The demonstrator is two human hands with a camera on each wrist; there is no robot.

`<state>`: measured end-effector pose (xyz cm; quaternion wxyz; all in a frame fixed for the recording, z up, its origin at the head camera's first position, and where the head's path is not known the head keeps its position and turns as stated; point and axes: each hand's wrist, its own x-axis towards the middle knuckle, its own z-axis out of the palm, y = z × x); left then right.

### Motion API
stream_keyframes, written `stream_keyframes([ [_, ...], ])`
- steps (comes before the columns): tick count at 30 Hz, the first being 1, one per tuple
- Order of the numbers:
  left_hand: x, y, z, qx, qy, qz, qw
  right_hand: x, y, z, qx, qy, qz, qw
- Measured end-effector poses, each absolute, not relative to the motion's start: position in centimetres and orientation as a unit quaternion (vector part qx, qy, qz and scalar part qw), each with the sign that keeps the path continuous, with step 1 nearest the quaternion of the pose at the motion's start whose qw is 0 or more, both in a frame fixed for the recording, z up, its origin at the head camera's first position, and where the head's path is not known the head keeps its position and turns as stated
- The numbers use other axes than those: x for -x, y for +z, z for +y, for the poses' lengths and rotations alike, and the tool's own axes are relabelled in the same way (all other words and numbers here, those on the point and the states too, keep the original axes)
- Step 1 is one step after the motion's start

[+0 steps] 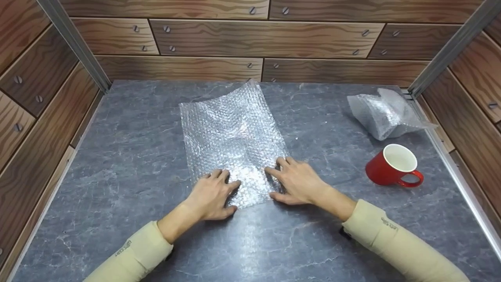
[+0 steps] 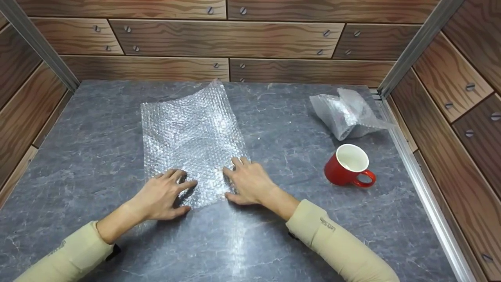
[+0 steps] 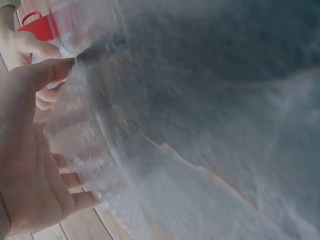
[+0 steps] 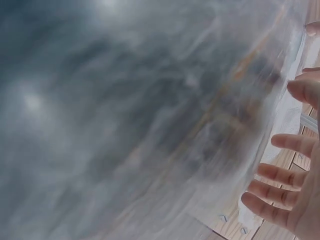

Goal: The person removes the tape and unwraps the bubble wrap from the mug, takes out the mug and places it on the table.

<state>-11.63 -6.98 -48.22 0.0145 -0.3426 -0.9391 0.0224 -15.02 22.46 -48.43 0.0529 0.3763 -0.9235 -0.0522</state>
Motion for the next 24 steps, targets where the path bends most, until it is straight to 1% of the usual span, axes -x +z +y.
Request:
stream_keyframes([
  [6,11.9,-48.2,-7.7,0.336,0.018,-0.941,0.015,15.0,-48.5,23.2,-0.389,-0.049,-0.918,0.057],
  [13,12.1,-48.1,-8.7,0.314,0.028,-0.949,-0.014,15.0,-48.6,23.8,-0.393,-0.035,-0.917,0.057],
  [24,12.1,-47.7,-8.9,0.291,0.017,-0.956,-0.021,15.1,-48.7,23.1,-0.399,-0.063,-0.913,0.055],
])
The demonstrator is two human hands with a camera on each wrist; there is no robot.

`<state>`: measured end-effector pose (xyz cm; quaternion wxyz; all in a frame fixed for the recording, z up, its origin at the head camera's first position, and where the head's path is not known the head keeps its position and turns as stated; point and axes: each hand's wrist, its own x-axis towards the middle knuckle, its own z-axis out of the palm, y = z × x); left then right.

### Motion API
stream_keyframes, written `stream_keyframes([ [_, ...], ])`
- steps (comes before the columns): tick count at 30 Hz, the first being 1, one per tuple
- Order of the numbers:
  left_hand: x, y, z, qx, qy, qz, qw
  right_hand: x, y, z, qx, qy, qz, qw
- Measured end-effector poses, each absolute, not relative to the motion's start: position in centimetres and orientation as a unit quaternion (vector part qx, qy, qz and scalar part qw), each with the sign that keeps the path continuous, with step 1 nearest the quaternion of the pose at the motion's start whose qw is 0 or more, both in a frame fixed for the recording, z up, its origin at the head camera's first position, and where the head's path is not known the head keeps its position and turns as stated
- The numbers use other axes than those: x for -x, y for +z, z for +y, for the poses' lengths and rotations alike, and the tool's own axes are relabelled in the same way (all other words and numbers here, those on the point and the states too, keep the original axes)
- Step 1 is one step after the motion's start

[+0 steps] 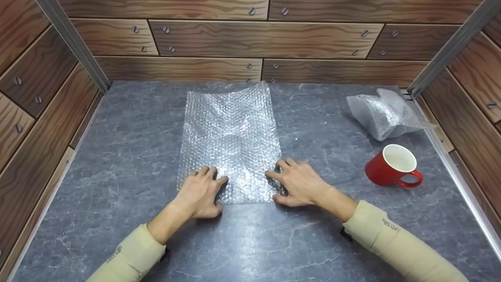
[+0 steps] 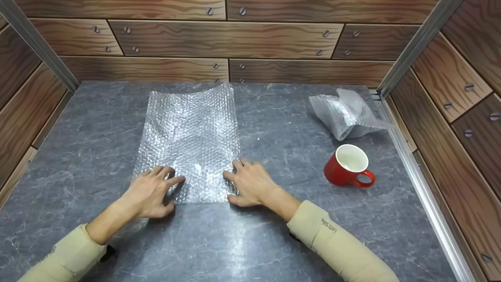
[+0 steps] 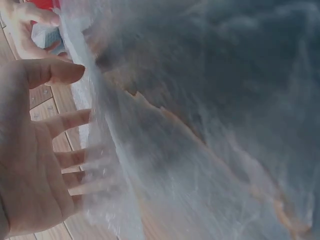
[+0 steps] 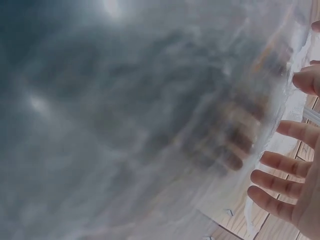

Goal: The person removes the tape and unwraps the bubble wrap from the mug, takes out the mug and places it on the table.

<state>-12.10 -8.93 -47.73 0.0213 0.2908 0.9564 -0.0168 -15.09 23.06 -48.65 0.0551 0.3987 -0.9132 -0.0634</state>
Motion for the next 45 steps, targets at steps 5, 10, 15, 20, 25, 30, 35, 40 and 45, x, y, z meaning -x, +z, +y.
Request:
stream_keyframes([
  [5,11.9,-47.8,-8.0,-0.288,-0.008,0.958,-0.009,15.2,-48.4,22.3,-0.397,-0.074,-0.914,0.045],
  [10,11.7,-47.8,-6.8,-0.277,-0.033,0.959,-0.053,15.3,-48.3,21.6,-0.393,-0.084,-0.915,0.037],
  [15,11.6,-48.0,-5.6,-0.268,-0.045,0.960,-0.063,15.5,-48.2,20.9,-0.392,-0.093,-0.914,0.036],
  [20,11.6,-48.0,-4.5,-0.262,-0.054,0.962,-0.059,15.6,-48.1,20.2,-0.392,-0.096,-0.914,0.032],
  [25,11.7,-48.2,-3.9,-0.238,-0.051,0.969,-0.046,15.9,-47.9,19.3,-0.392,-0.102,-0.914,0.016],
  [30,11.8,-48.3,-3.8,-0.227,-0.048,0.972,-0.045,16.1,-47.9,18.7,-0.395,-0.114,-0.911,0.020],
  [35,11.8,-48.4,-3.9,-0.223,-0.049,0.972,-0.045,16.1,-47.9,18.6,-0.398,-0.115,-0.909,0.037],
  [40,11.9,-48.3,-4.4,-0.216,-0.053,0.974,-0.035,16.0,-47.4,18.9,-0.403,-0.096,-0.910,0.035],
  [45,12.1,-48.2,-5.3,-0.211,-0.039,0.976,-0.038,16.3,-46.4,19.9,-0.398,-0.080,-0.913,0.024],
])
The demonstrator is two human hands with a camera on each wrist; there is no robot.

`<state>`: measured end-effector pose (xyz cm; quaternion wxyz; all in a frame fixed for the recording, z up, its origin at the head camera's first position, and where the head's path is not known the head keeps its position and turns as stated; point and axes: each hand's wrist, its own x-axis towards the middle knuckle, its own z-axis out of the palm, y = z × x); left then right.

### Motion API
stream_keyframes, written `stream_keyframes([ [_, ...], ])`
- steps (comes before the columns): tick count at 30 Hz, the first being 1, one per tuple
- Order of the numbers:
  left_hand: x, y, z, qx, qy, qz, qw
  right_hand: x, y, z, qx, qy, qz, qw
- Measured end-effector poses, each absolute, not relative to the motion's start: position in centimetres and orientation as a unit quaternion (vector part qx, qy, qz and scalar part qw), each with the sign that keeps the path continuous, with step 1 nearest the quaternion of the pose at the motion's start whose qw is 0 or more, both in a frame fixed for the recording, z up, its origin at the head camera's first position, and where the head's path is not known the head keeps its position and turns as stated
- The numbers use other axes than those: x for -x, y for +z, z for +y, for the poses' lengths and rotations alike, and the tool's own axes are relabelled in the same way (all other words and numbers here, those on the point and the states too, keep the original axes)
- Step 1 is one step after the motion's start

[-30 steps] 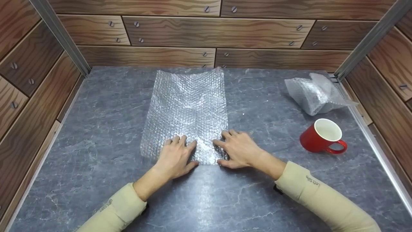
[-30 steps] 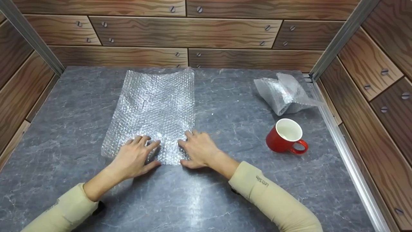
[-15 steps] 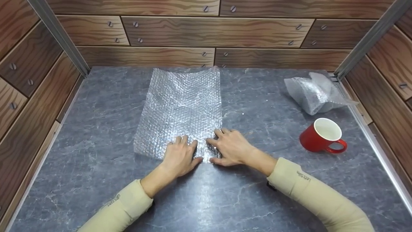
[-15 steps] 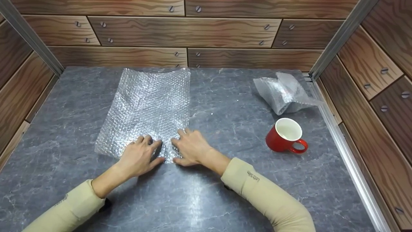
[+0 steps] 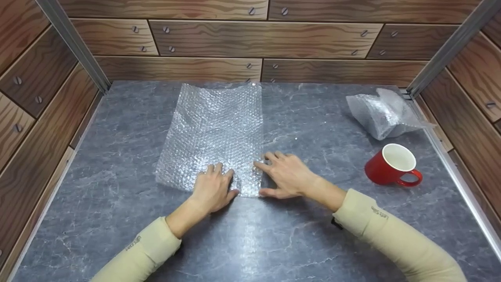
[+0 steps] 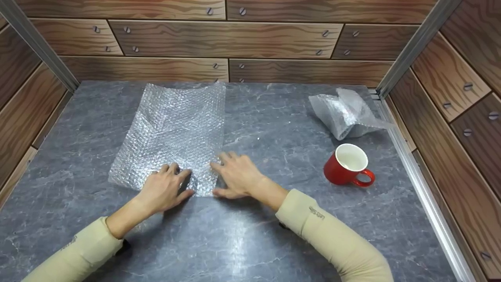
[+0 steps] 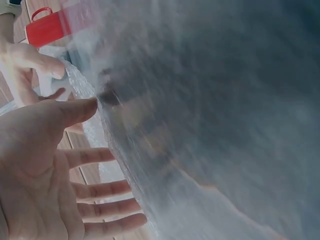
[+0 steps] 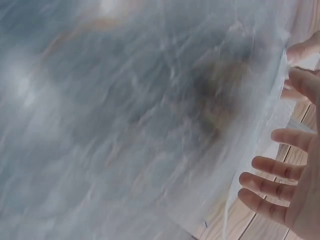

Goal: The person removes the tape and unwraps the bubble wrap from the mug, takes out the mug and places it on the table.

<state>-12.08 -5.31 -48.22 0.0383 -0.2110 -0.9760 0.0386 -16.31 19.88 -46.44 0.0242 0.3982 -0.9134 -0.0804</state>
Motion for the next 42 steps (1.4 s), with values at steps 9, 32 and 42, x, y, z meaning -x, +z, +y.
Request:
stream_keyframes([
  [9,12.5,-48.1,-7.1,0.208,0.020,-0.977,0.035,17.3,-43.8,22.6,-0.376,-0.059,-0.924,0.041],
  [32,14.0,-48.6,-11.8,0.224,-0.017,-0.974,0.031,20.6,-37.3,34.2,-0.268,-0.084,-0.957,0.071],
  [42,14.4,-49.1,-14.3,0.228,-0.024,-0.973,0.032,21.7,-36.5,39.6,-0.210,-0.037,-0.972,0.100],
])
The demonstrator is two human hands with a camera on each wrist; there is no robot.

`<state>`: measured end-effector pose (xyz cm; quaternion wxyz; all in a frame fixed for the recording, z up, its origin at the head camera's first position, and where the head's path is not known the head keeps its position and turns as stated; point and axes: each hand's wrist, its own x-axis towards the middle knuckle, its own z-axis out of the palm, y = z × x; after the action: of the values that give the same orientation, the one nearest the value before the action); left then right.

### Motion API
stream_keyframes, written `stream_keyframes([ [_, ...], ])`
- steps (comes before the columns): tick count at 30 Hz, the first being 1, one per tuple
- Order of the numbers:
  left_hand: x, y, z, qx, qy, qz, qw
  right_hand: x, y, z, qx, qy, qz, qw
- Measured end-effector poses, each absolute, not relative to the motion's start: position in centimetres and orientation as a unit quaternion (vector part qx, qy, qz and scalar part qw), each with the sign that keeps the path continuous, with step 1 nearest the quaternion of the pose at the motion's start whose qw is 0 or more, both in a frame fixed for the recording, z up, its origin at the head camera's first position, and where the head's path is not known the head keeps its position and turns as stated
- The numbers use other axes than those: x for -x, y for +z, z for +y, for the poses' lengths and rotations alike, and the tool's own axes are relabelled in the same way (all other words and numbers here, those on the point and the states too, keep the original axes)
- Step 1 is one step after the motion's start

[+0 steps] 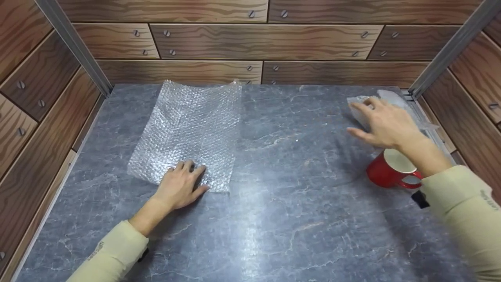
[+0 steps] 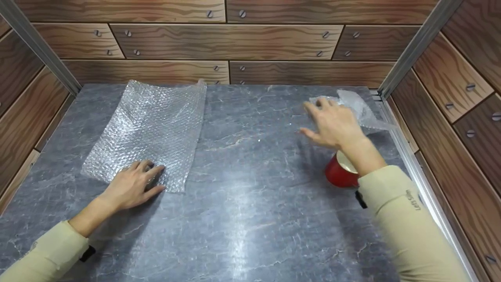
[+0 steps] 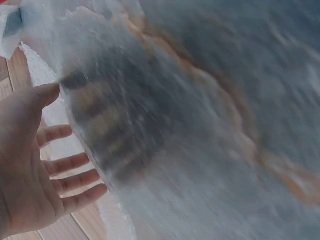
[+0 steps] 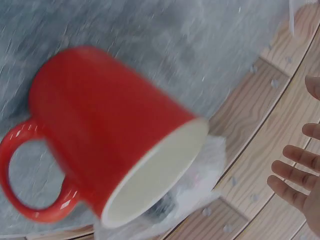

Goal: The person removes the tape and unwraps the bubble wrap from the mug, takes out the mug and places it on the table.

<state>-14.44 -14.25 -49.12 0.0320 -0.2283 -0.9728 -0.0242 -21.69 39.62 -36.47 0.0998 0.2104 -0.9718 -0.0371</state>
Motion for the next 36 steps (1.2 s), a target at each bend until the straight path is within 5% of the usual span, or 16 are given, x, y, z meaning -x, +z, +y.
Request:
stream_keyframes([
  [13,13.9,-49.2,-13.6,0.200,-0.032,-0.979,0.008,21.0,-38.2,47.2,-0.109,-0.005,-0.993,0.033],
  [36,13.9,-48.9,-13.4,0.179,-0.048,-0.983,-0.018,22.0,-39.1,53.9,-0.044,0.006,-0.999,-0.019],
])
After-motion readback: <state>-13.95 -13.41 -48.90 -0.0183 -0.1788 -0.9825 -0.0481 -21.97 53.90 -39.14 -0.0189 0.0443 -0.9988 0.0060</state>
